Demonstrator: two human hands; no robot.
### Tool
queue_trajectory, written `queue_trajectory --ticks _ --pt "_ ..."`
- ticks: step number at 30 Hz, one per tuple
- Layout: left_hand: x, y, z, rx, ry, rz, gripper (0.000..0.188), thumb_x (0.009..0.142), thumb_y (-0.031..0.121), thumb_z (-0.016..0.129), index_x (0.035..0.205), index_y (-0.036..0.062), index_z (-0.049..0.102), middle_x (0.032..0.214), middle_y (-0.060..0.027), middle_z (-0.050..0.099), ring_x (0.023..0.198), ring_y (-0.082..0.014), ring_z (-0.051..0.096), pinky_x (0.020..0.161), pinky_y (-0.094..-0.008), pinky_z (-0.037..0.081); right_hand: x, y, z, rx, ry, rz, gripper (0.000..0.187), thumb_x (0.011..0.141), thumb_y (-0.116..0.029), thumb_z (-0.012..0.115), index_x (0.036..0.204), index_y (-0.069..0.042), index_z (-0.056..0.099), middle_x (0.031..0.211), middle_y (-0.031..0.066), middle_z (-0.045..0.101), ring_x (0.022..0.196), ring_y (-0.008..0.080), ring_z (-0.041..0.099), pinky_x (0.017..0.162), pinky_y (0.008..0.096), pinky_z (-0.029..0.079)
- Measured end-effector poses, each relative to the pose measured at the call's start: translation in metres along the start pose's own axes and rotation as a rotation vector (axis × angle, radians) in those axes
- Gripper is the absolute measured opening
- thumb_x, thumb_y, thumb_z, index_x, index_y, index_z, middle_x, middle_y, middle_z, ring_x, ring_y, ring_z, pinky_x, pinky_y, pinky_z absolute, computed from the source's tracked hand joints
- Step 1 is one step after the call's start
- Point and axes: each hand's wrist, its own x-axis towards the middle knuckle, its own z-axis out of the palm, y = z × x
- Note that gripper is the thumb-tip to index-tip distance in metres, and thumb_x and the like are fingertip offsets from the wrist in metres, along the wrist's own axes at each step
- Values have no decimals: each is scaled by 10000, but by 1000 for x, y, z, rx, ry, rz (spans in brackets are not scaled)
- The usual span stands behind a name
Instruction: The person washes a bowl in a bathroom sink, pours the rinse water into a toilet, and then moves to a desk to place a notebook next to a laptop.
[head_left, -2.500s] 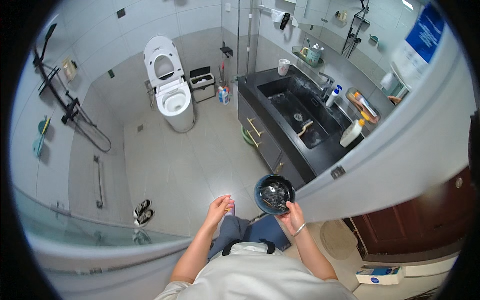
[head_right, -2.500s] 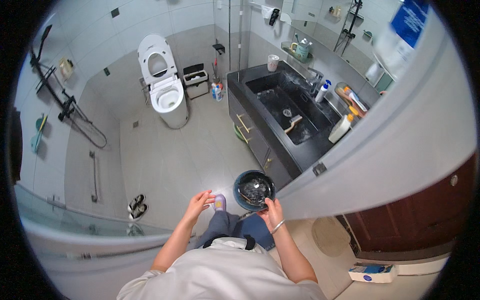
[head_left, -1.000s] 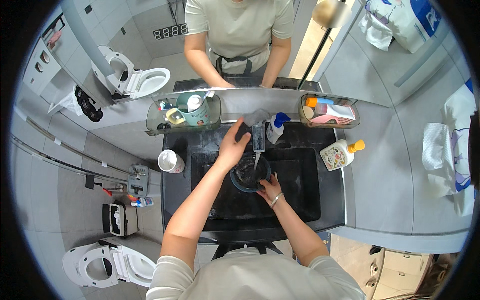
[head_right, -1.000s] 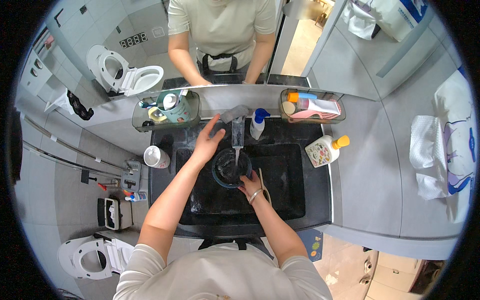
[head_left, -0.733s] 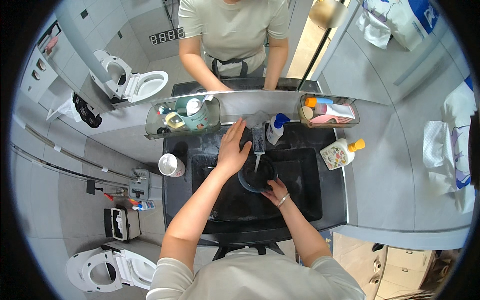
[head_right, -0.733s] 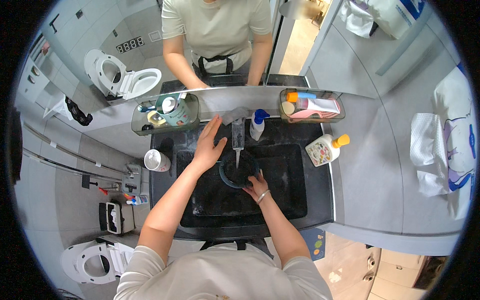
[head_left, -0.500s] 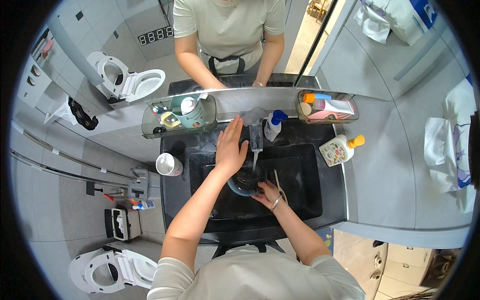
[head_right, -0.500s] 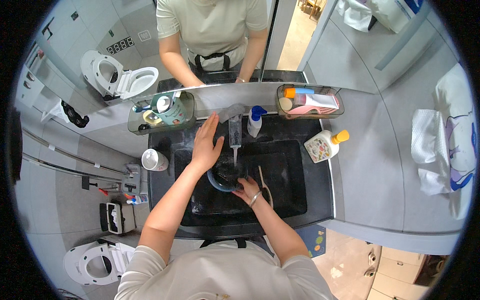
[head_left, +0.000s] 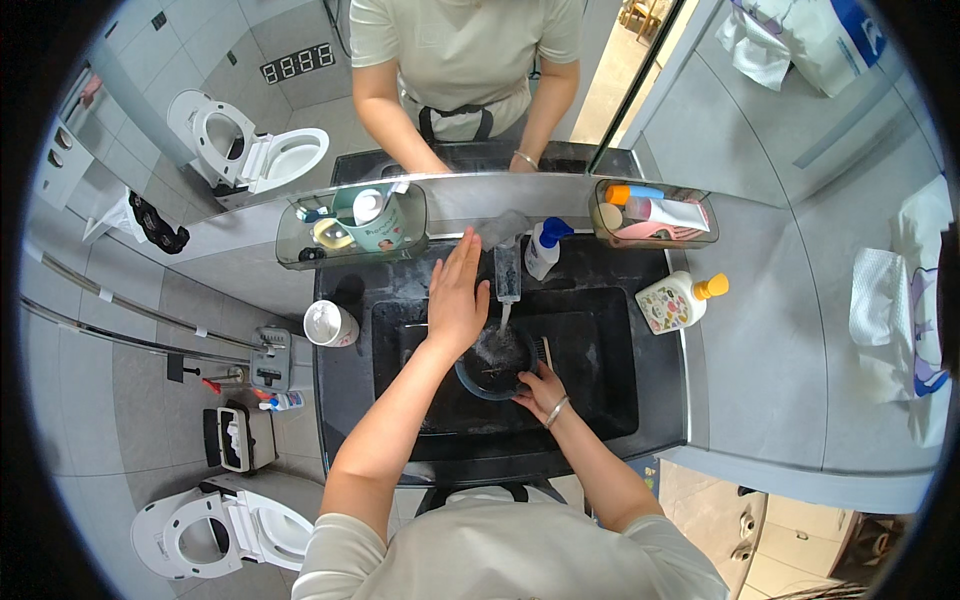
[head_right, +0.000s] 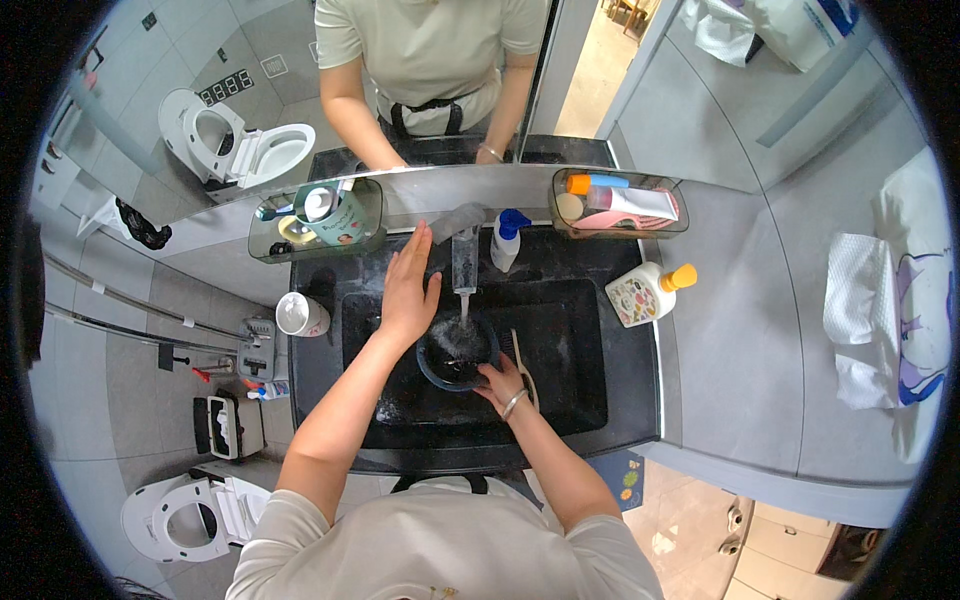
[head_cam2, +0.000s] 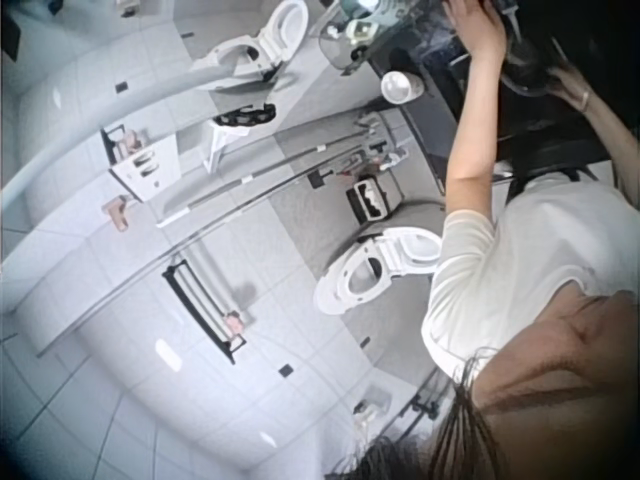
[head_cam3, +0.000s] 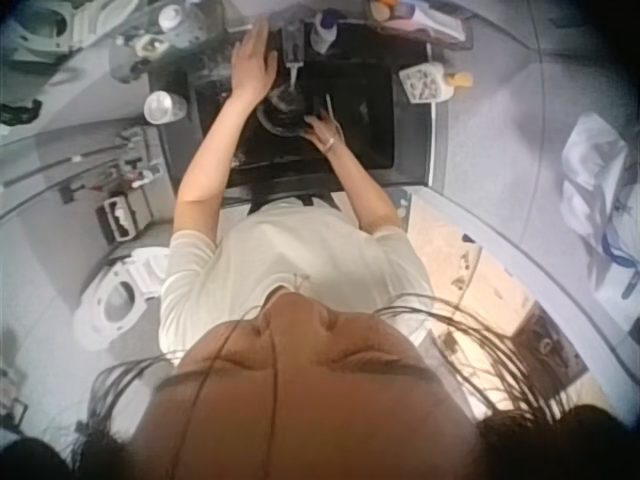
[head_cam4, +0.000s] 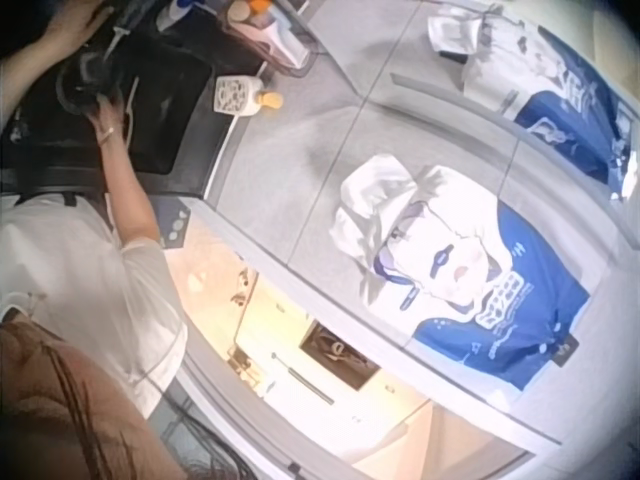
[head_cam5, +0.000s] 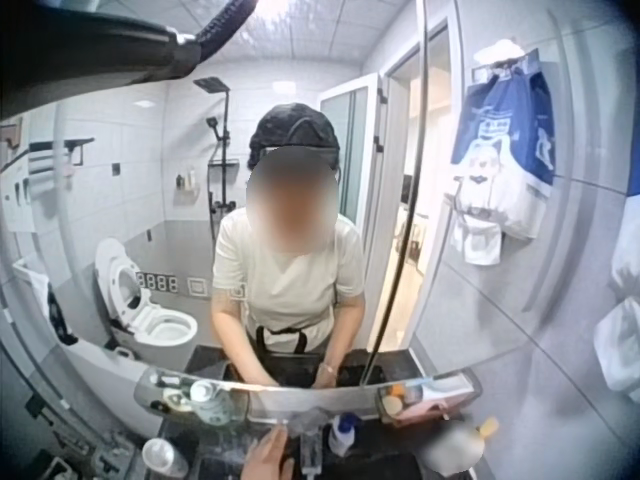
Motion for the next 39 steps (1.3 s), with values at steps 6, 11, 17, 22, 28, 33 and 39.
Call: queue_trajectory --ticks 6,11,17,22,28,33,39 --pt "1 1 1 14 4 6 595 781 18 486 1329 66 260 1385 -107 248 1229 -302 312 1002 -453 243 27 -8 -18 24 -27 25 602 814 -37 506 1335 -78 207 1198 156 435 998 279 517 844 409 449" --pt "2 2 3 17 6 6 606 775 15 493 1330 66 257 1384 -110 246 1229 -301 313 1002 -457 243 41 1 -10 54 -130 77 611 798 -53 542 1324 -120 238 1176 129 449 969 280 522 829 415 455" --pt "2 3 1 32 8 8 610 761 14 515 1320 59 276 1389 -125 234 1226 -316 314 994 -446 256 39 -6 -8 68 -59 113 531 786 -46 551 1261 -123 325 1107 102 490 920 247 547 816 404 467" --pt "-16 10 3 -149 159 4 472 726 35 574 1179 43 446 1267 -145 370 1126 -338 401 941 -415 310 35 -11 -11 2 -39 12 442 785 -34 537 1191 -125 389 1034 74 526 867 225 570 787 395 484" --pt "-66 -10 13 -7 71 -47 280 693 70 614 972 83 588 987 -73 526 935 -258 491 787 -359 369 28 -6 -12 -7 -17 -17 426 785 -20 535 1177 -119 401 987 73 542 843 219 579 750 387 494" --pt "-62 -17 7 62 100 -34 439 723 66 579 1150 60 477 1164 -98 462 1044 -281 450 858 -375 342 26 -10 -12 0 -42 48 528 787 -56 557 1260 -114 331 1083 91 508 903 224 555 780 378 479" --pt "-2 8 -14 153 106 179 531 719 25 533 1233 57 408 1303 -97 371 1183 -271 367 986 -427 254 29 -10 -11 -44 -46 73 567 792 -94 571 1292 -109 306 1125 99 489 910 238 551 807 383 474"
